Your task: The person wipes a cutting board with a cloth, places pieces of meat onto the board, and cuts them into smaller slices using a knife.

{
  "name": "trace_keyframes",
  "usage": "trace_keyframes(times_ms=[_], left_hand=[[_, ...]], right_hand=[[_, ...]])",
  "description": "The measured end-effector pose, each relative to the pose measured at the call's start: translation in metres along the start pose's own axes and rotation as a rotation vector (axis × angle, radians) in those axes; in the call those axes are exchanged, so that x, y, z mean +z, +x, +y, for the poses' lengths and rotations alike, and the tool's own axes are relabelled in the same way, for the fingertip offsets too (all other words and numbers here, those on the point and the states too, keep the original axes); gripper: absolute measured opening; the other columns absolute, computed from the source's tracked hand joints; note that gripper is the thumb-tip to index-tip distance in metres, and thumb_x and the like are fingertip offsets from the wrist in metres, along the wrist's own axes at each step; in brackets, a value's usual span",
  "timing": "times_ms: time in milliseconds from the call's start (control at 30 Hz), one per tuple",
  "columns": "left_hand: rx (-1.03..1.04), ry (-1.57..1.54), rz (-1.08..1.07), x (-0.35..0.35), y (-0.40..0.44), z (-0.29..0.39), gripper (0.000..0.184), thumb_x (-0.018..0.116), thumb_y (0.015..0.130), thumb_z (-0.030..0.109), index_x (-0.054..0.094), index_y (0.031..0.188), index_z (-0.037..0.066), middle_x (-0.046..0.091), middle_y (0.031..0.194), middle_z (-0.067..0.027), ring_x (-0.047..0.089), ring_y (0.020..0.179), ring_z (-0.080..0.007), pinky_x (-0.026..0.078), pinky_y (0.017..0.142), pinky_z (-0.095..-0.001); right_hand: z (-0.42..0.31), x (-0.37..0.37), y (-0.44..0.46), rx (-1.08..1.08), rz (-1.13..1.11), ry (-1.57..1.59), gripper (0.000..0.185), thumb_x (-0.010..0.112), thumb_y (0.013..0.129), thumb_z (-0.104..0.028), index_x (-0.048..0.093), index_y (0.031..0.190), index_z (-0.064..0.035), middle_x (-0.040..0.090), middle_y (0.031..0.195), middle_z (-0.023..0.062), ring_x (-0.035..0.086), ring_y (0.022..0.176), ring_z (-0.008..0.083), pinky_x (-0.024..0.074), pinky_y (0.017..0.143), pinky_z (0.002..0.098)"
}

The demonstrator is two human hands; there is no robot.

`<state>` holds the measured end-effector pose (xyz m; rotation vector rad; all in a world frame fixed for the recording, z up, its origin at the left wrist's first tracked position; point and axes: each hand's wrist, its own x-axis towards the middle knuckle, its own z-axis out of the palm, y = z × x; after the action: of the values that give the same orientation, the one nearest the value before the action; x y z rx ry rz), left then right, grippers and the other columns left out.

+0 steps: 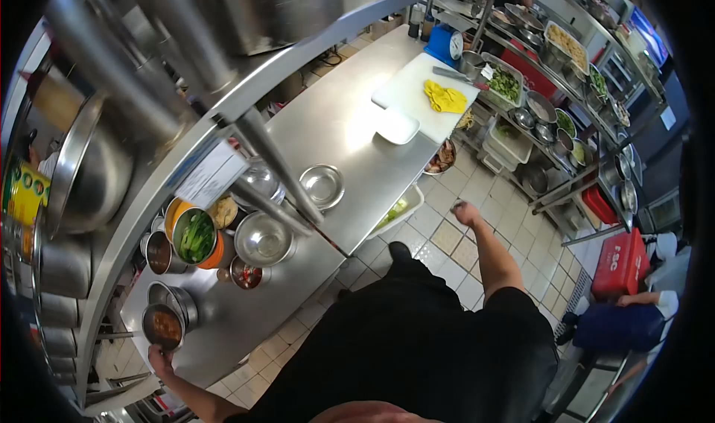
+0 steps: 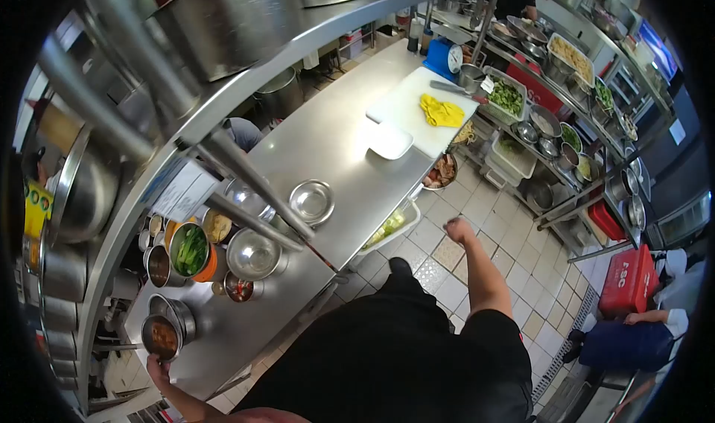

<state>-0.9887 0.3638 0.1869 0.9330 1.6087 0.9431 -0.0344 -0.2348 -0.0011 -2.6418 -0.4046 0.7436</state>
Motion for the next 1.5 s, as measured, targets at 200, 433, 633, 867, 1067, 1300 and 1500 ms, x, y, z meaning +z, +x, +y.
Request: trace_keyframes(times_ms=[200,433,633,867,1067,1300,1500], left_hand=[[-0.098,0.233,-0.026,0.027,-0.119,-0.042,0.014,0.064,0.081,0.011,0.059,0.094,0.015,0.059,0.087,0.0005,0.062,0.07,-0.0141,0.049,0.041,-0.0255],[-0.313,0.38,-0.02,0.258,-0.279,-0.1,0.063,0.072,0.073,-0.002,0.056,0.134,0.002,0.064,0.095,-0.0062,0.054,0.05,-0.0154,0.042,0.038,-0.0268],[-0.259,0.362,-0.487,0.533,-0.353,-0.08,0.018,0.073,0.08,0.002,0.068,0.093,0.013,0.057,0.072,0.0052,0.044,0.051,-0.0045,0.029,0.042,-0.0228],[-0.099,0.265,-0.75,0.841,-0.408,-0.009,0.018,0.08,0.093,0.025,0.064,0.092,0.018,0.052,0.081,0.0079,0.049,0.069,-0.0045,0.043,0.055,-0.0255],[0.209,0.33,-0.83,1.049,-0.424,-0.009,0.031,0.079,0.094,0.028,0.057,0.08,0.01,0.057,0.082,-0.0001,0.061,0.074,-0.0128,0.06,0.065,-0.037],[0.971,0.806,-0.673,1.145,-0.481,0.002,0.019,0.075,0.088,0.021,0.069,0.093,0.003,0.068,0.116,-0.019,0.067,0.105,-0.039,0.055,0.094,-0.0448],[1.244,0.753,-0.523,1.15,-0.458,-0.003,0.013,0.066,0.09,0.013,0.067,0.102,0.008,0.066,0.132,-0.0128,0.067,0.11,-0.0381,0.057,0.094,-0.0466]], right_hand=[[-0.052,-0.092,0.118,-0.021,0.324,0.109,0.068,0.071,0.087,-0.037,0.057,0.144,-0.0037,0.064,0.132,0.0332,0.064,0.124,0.0439,0.0504,0.108,0.0461],[-0.092,-0.179,0.269,-0.155,0.346,-0.074,0.094,0.077,0.084,-0.05,0.037,0.161,-0.0141,0.033,0.162,0.0288,0.036,0.145,0.0529,0.0398,0.118,0.0555],[-0.138,-0.215,0.313,-0.161,0.217,-0.218,0.071,0.075,0.088,-0.039,0.051,0.15,-0.0164,0.04,0.155,0.0228,0.045,0.137,0.0499,0.0473,0.111,0.0507],[-0.112,-0.241,0.397,-0.409,0.587,0.358,0.038,0.066,0.092,-0.02,0.061,0.127,-0.0042,0.059,0.123,0.028,0.063,0.11,0.0472,0.0524,0.098,0.0525],[-0.107,-0.272,0.391,-0.538,0.607,0.122,0.046,0.066,0.089,-0.012,0.06,0.134,-0.006,0.059,0.133,0.0264,0.061,0.114,0.0439,0.0503,0.101,0.0533],[-0.129,-0.233,0.317,-1.018,0.37,-0.22,0.054,0.069,0.089,-0.023,0.059,0.14,-0.0094,0.052,0.151,0.0138,0.049,0.137,0.0383,0.0417,0.11,0.0569],[-0.142,-0.212,0.336,-0.801,0.18,-0.412,0.062,0.068,0.093,-0.04,0.054,0.149,-0.0157,0.044,0.162,0.0091,0.041,0.147,0.0394,0.0317,0.118,0.064]])
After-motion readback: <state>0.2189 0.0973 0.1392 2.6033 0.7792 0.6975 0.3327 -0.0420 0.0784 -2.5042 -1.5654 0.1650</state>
